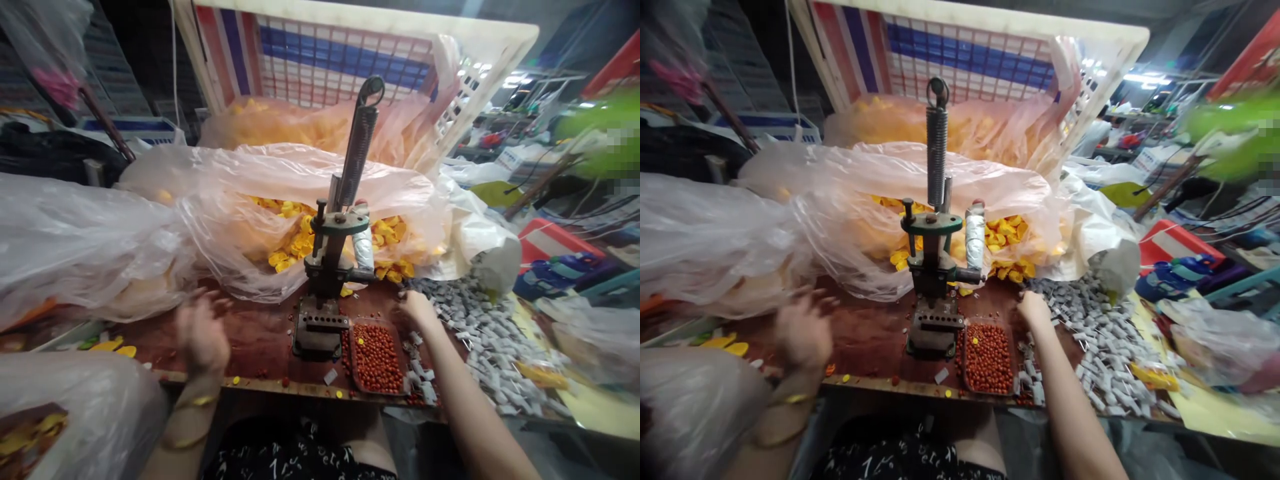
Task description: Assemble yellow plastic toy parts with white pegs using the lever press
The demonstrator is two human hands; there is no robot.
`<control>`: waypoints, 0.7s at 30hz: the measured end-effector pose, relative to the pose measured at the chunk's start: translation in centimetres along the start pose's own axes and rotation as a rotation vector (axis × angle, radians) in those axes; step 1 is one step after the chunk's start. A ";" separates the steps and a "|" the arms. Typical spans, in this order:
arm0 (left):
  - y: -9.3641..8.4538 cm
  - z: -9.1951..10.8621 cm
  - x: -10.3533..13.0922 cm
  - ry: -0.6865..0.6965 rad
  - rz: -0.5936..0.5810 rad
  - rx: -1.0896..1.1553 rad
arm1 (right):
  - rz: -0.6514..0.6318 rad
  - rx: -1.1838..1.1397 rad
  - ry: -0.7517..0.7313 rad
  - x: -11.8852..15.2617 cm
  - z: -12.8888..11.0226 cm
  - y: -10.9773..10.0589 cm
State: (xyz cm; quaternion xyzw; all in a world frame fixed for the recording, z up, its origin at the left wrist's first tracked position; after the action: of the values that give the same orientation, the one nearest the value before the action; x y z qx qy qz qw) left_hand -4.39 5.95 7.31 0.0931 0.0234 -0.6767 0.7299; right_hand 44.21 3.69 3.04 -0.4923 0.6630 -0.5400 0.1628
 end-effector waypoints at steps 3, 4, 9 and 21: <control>5.8 -2.8 -5.6 -0.017 -0.148 -0.278 | 0.013 0.107 -0.007 0.5 -0.6 1.9; 7.2 -3.8 -7.3 -0.014 -0.142 -0.313 | 0.018 0.133 -0.016 0.7 -0.9 2.4; 10.7 -7.4 -11.4 -0.027 -0.049 -0.438 | 0.043 0.200 0.013 1.4 -0.9 3.2; 6.4 -4.4 0.5 0.003 -0.275 0.168 | -0.151 -0.689 -0.356 6.5 -4.2 1.9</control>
State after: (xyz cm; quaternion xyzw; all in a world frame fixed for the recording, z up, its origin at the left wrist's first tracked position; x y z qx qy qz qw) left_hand 2.45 6.60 3.61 0.1506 -0.0196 -0.7698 0.6199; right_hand 37.13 0.47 4.94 -0.6512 0.7288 -0.2027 0.0604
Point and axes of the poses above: each hand's wrist, its own x-axis away from the middle knuckle, its own y-axis out of the palm, z = x × y, the point moved 5 cm from there along -x, towards the middle knuckle, and after that the axes turned 10 degrees about -z, right-handed, at the moved point
